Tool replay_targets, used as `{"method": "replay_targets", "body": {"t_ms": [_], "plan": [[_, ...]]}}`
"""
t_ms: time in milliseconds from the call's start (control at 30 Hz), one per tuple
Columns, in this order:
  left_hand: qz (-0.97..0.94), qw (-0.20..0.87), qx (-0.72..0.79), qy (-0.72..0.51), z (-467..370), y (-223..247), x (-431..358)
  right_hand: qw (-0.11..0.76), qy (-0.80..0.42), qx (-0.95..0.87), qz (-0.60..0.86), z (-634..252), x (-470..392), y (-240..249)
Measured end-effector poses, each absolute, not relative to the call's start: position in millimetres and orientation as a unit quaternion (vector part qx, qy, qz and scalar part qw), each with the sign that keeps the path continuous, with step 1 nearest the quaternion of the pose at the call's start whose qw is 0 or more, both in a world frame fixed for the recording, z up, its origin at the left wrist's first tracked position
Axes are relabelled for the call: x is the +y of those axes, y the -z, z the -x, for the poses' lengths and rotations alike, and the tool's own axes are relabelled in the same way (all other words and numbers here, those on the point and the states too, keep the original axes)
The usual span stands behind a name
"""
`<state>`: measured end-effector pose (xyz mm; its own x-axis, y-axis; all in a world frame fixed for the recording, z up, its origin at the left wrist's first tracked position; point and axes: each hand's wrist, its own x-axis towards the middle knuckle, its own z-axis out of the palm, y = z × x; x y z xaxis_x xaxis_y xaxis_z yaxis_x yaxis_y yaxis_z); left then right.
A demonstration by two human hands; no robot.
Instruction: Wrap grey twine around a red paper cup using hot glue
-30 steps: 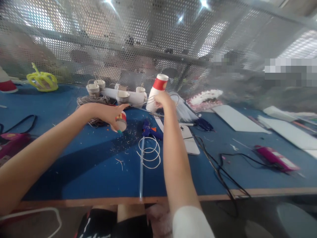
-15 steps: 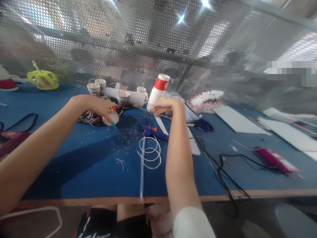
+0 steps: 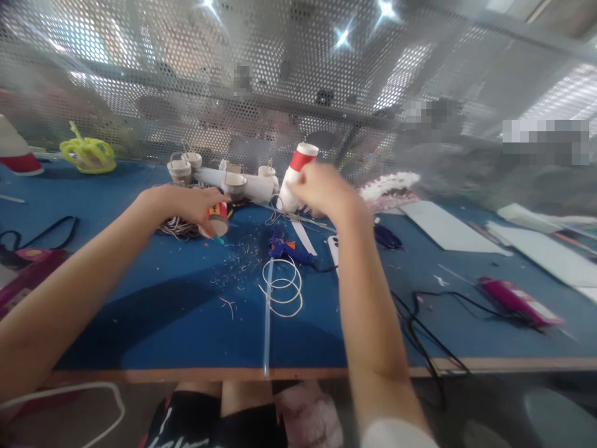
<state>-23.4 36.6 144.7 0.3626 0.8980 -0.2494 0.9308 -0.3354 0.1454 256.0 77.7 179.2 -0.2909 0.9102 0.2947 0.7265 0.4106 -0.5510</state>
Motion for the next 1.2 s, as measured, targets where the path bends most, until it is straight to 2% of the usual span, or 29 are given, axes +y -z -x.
{"method": "replay_targets", "body": {"t_ms": [67, 133, 233, 400, 533, 700, 900, 1000, 1200], "plan": [[-0.778, 0.107, 0.612, 0.095, 22, -154, 23, 0.152, -0.164, -0.837, 0.500, -255, 72, -156], [-0.763, 0.087, 0.631, 0.110, 16, -157, 11, 0.064, -0.172, -0.859, 0.479, -262, 70, -135], [-0.802, 0.010, 0.596, -0.032, -1, -138, 6, 0.031, -0.126, -0.860, 0.494, -276, 66, -114], [-0.797, 0.119, 0.499, -0.319, -17, -49, 26, 0.016, -0.096, -0.865, 0.493, -273, 48, -91], [-0.774, 0.195, 0.471, -0.375, -8, -5, 30, 0.041, -0.045, -0.853, 0.518, -263, 36, -71], [-0.770, 0.249, 0.462, -0.363, 0, -9, 16, 0.087, -0.108, -0.831, 0.538, -271, 41, -56], [-0.729, 0.309, 0.474, -0.386, 8, -8, 11, 0.227, -0.147, -0.818, 0.507, -280, 51, -54], [-0.731, 0.304, 0.481, -0.377, 13, -8, 13, 0.288, -0.225, -0.786, 0.498, -277, 48, -57], [-0.770, 0.278, 0.432, -0.379, 16, -14, 16, 0.369, -0.530, -0.631, 0.430, -261, 32, -65]]}}
